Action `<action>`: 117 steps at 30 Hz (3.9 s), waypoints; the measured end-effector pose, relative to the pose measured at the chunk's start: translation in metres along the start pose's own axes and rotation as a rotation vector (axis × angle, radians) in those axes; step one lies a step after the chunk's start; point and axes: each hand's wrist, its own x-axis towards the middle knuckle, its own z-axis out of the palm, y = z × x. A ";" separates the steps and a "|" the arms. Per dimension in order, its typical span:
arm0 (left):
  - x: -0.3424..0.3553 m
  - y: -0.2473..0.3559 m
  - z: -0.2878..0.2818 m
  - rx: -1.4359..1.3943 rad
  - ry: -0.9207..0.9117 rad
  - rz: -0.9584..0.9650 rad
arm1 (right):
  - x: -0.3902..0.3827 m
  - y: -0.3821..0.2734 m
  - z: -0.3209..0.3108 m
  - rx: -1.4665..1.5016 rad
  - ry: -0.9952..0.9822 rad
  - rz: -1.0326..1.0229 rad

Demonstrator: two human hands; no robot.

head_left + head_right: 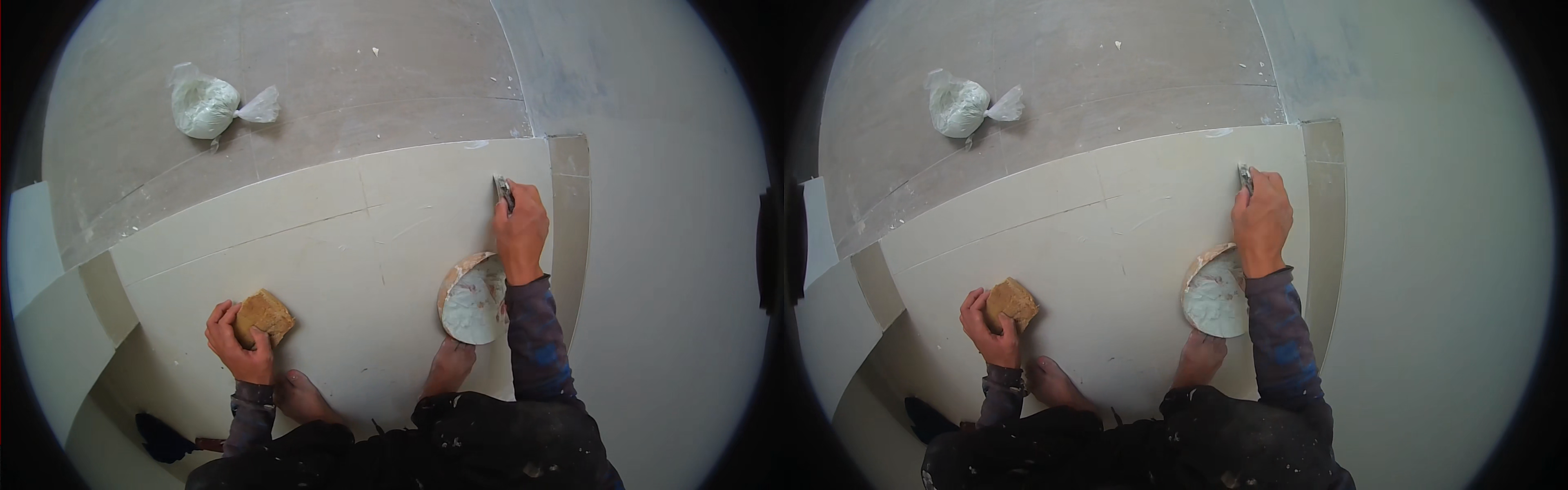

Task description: The person wipes the tile floor with a sponge, sands the tile edges with sandpaper, and applies grout into the seams using a putty knife and an applicator.

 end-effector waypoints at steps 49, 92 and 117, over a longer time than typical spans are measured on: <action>-0.012 -0.032 -0.025 0.030 0.082 -0.061 | -0.073 -0.232 0.044 0.539 -0.310 -0.374; -0.006 -0.027 -0.039 0.249 -0.122 0.164 | -0.054 -0.144 0.005 0.378 -0.426 -0.748; -0.009 -0.037 -0.029 0.225 -0.072 0.134 | -0.019 -0.079 0.014 0.311 -0.681 -1.165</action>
